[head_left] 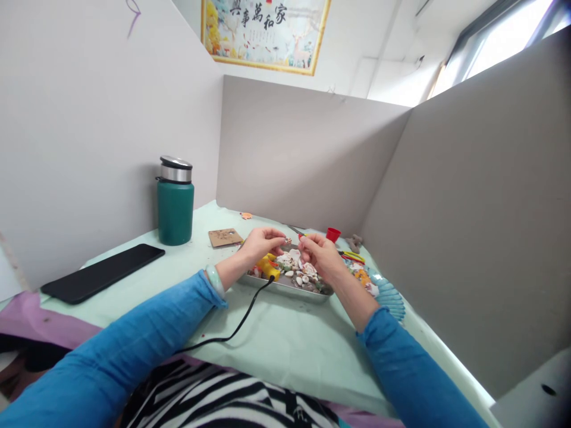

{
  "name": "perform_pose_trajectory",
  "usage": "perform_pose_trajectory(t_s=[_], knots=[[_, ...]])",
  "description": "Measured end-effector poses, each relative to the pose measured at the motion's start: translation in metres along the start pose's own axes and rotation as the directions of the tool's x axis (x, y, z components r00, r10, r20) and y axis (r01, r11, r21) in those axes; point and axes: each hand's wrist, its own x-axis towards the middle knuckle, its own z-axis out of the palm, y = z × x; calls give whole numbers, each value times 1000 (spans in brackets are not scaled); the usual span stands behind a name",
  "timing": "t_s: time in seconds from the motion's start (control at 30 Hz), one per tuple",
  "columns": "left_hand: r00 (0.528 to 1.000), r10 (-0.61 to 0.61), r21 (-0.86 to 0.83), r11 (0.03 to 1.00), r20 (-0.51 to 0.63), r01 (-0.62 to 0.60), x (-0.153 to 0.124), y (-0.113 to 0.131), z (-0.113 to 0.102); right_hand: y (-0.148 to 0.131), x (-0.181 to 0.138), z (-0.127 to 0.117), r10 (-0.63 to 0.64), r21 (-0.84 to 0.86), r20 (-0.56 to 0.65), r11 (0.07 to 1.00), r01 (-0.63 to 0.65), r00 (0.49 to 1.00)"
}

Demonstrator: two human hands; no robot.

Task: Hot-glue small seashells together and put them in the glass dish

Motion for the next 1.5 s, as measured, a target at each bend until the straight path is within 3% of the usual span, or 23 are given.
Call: perform_pose_trajectory(t_s=[0.13,0.43,0.67,0.8,1.0,1.37,1.5], knots=[[999,30,17,999,12,-30,-2,1,1,0,-1,4,-75,-45,-21,996,74,997],[1000,24,19,1000,11,-24,-3,1,2,-3,-6,10,-55,-36,10,998,56,998],[999,19,-27,999,26,-18,-4,0,4,-3,-12,22,-202,-299,-81,939,169,976],[999,13,-68,998,49,-10,-4,-2,4,3,-16,24,-336,-509,-91,825,246,938],[996,19,-103,995,85,-10,-3,-6,4,10,-17,23,-511,-758,-37,574,309,859],[983,-23,-292,954,182,76,-3,-9,1,9,-22,28,-633,-879,107,299,370,766],[989,-6,-235,971,150,41,-2,-10,1,9,-23,29,-649,-897,165,213,386,742]])
